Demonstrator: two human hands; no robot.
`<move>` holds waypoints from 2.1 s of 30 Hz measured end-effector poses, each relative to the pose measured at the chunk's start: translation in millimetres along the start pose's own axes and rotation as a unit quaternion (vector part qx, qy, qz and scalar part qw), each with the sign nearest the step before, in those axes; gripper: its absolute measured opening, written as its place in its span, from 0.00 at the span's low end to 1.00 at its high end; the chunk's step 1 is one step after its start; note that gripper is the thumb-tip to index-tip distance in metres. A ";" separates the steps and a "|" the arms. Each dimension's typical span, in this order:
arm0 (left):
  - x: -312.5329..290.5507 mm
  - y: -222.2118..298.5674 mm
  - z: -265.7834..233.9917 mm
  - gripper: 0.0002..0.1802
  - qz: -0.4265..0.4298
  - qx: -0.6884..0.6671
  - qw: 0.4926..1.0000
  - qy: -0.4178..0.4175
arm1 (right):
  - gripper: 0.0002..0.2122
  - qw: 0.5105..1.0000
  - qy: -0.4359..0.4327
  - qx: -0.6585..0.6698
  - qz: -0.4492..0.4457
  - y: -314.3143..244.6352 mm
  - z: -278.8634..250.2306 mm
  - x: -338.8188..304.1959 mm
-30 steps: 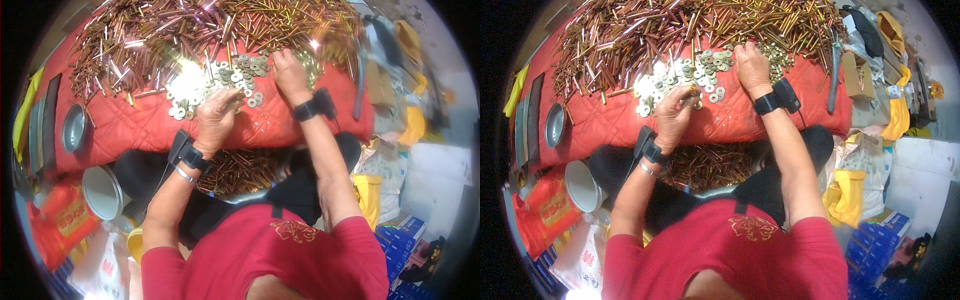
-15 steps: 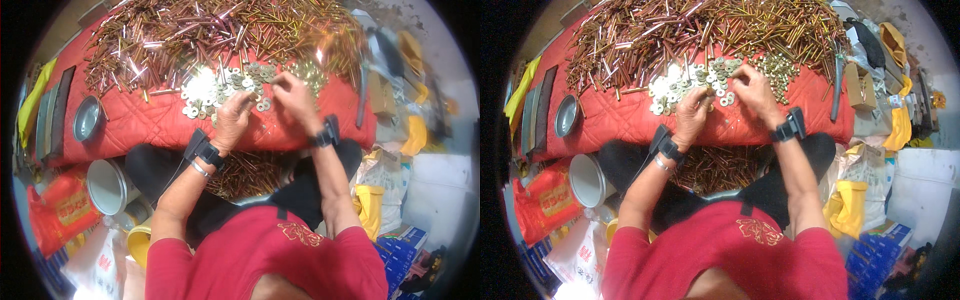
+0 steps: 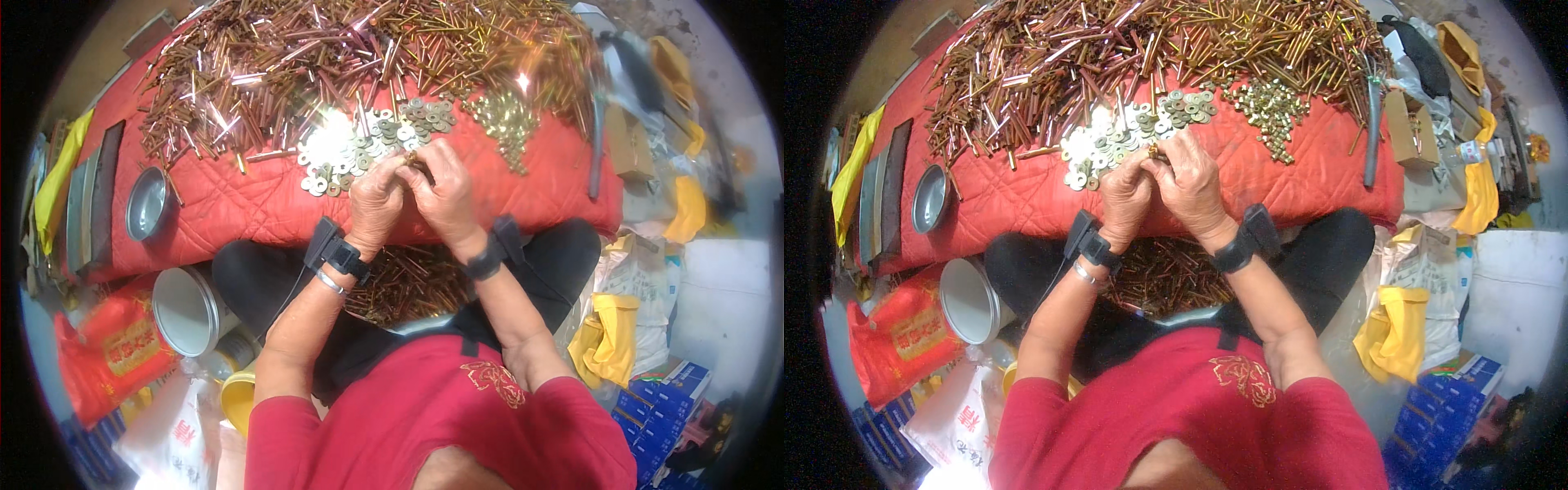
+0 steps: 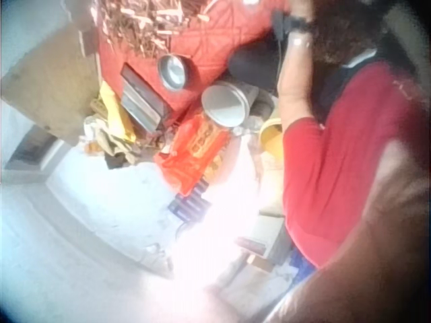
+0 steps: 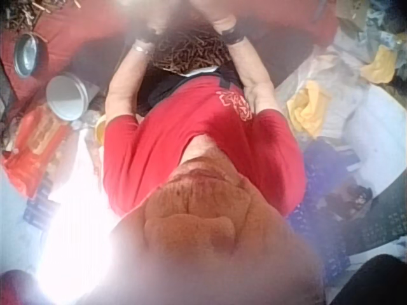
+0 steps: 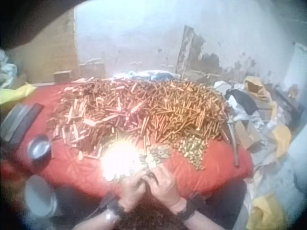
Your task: Assemble metal components by inserting rods into washers.
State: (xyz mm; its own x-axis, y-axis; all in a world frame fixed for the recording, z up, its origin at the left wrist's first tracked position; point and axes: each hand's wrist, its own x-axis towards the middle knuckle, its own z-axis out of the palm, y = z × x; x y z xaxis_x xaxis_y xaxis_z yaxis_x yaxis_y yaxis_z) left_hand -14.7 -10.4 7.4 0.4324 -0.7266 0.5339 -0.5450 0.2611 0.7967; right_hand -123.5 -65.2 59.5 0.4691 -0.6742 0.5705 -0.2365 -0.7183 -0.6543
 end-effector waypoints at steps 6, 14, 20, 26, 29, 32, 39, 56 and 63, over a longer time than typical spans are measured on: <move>-5.9 0.9 1.8 0.16 -0.006 0.010 1.000 -0.024 | 0.08 0.999 0.007 0.045 -0.007 9.8 3.8 -8.6; -5.5 -5.9 -0.1 0.12 -0.059 -0.023 0.997 -0.036 | 0.05 0.980 -0.025 0.159 0.115 25.0 7.3 -11.1; 29.3 25.6 -24.1 0.15 -0.276 -0.317 0.907 -0.027 | 0.08 0.939 -0.040 0.278 0.197 19.6 -25.6 16.0; 20.0 24.7 -39.2 0.16 -0.391 -0.422 0.796 -0.189 | 0.09 0.878 -0.075 0.398 0.254 22.1 -34.7 17.5; 20.5 27.7 -39.6 0.14 -0.385 -0.426 0.802 -0.166 | 0.08 0.879 -0.064 0.400 0.253 16.6 -35.7 13.5; 22.9 31.7 -43.9 0.13 -0.383 -0.440 0.794 -0.172 | 0.07 0.882 -0.057 0.409 0.227 22.0 -35.3 10.9; 23.6 30.8 -44.8 0.10 -0.372 -0.434 0.801 -0.179 | 0.11 0.895 -0.027 0.393 0.210 5.3 -33.8 15.5; 23.1 29.7 -43.2 0.09 -0.372 -0.423 0.804 -0.191 | 0.05 0.927 -0.034 0.321 0.191 13.1 -41.0 12.9; 19.9 26.5 -38.6 0.09 -0.375 -0.401 0.813 -0.194 | 0.07 0.971 -0.091 0.206 0.085 18.0 -42.4 10.5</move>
State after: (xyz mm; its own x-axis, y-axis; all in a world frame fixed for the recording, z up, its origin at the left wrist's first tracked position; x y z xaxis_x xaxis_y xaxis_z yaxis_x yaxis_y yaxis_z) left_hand 7.1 6.6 50.1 0.0833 -0.9776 -0.1935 0.4782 -0.1311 0.8684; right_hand -158.9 -92.5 74.7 0.6042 -0.7083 0.3649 0.0192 -0.4448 -0.8954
